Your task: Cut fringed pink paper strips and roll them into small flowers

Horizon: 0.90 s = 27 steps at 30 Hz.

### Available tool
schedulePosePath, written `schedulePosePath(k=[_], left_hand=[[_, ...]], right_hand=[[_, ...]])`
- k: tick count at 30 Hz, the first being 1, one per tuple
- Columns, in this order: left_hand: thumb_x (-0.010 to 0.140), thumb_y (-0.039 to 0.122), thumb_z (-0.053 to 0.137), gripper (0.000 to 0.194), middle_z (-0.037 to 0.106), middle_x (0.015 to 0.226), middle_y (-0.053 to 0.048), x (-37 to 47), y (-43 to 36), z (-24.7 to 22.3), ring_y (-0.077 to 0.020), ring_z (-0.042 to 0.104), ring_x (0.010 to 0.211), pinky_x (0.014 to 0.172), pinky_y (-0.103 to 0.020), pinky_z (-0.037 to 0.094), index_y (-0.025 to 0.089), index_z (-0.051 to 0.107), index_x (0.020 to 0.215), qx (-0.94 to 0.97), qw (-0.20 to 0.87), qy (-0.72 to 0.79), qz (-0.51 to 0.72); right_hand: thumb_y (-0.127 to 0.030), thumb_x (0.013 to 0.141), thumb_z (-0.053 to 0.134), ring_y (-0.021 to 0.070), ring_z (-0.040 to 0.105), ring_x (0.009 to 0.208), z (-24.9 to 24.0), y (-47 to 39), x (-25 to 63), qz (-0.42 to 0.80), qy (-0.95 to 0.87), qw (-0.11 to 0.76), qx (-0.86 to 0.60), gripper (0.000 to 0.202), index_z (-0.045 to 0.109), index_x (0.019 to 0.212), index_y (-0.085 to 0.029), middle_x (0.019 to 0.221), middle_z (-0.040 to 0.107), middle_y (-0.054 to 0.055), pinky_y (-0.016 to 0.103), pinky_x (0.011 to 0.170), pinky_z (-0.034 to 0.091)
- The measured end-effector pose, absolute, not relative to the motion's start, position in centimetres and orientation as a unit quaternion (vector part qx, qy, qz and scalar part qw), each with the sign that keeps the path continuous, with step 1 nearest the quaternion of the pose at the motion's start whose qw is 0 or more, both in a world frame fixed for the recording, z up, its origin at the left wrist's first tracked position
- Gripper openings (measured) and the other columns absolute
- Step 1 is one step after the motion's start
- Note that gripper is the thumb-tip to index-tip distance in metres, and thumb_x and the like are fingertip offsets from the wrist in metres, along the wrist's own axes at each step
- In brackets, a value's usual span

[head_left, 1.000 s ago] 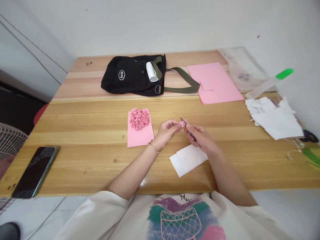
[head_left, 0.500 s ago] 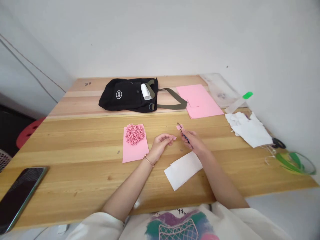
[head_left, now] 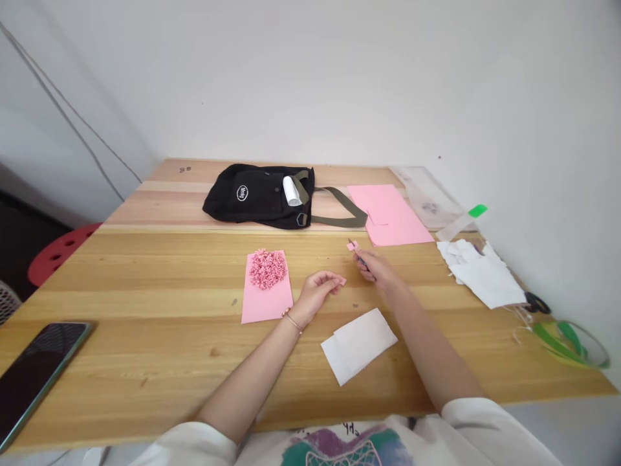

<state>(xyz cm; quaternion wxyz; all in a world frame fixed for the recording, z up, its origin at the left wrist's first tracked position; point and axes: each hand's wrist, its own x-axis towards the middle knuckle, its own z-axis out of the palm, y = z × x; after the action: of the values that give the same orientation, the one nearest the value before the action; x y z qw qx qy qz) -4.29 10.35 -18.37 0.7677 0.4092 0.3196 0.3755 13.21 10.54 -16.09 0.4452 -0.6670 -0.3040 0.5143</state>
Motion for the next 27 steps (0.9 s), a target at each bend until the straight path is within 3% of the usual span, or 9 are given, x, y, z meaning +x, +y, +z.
schedulePosePath(k=[11,16,22,27], left_hand=[[0.070,0.032,0.067,0.021,0.070,0.072,-0.006,-4.2,10.2,-17.7,-0.0130,0.061,0.067,0.069,-0.026,0.043,0.013,0.062,0.077,0.365,0.772,0.325,0.405],[0.077,0.037,0.059,0.027,0.071,0.084,-0.008,-5.4,10.1,-13.5,-0.0168,0.066,0.076,0.076,-0.030,0.048,0.012,0.066,0.083,0.349,0.759,0.324,0.444],[0.081,0.027,0.055,0.020,0.072,0.087,-0.008,-7.2,8.3,-8.0,-0.0191,0.067,0.085,0.081,-0.030,0.050,0.012,0.068,0.082,0.338,0.760,0.300,0.467],[0.090,0.036,0.035,0.041,0.070,0.098,-0.013,-7.7,6.3,-5.9,-0.0240,0.063,0.104,0.098,-0.036,0.044,0.009,0.066,0.089,0.196,0.814,0.266,0.477]], right_hand=[[-0.053,0.077,0.057,0.0030,0.020,0.035,-13.6,8.3,11.3,0.543,-0.340,0.430,-0.636,0.038,0.050,0.067,-0.018,0.045,0.032,-0.008,0.019,0.033,0.010],[-0.057,0.075,0.059,0.0032,0.016,0.039,-11.3,5.9,9.4,0.591,-0.377,0.415,-0.580,0.040,0.051,0.068,-0.017,0.048,0.027,-0.009,0.020,0.035,0.007],[-0.050,0.081,0.056,0.0032,0.018,0.041,-7.7,4.3,7.6,0.604,-0.422,0.414,-0.533,0.036,0.051,0.068,-0.017,0.048,0.026,-0.009,0.019,0.037,0.009],[-0.049,0.082,0.055,0.0031,0.018,0.040,-6.7,3.2,6.2,0.653,-0.440,0.397,-0.471,0.037,0.048,0.064,-0.018,0.048,0.028,-0.009,0.018,0.034,0.010]])
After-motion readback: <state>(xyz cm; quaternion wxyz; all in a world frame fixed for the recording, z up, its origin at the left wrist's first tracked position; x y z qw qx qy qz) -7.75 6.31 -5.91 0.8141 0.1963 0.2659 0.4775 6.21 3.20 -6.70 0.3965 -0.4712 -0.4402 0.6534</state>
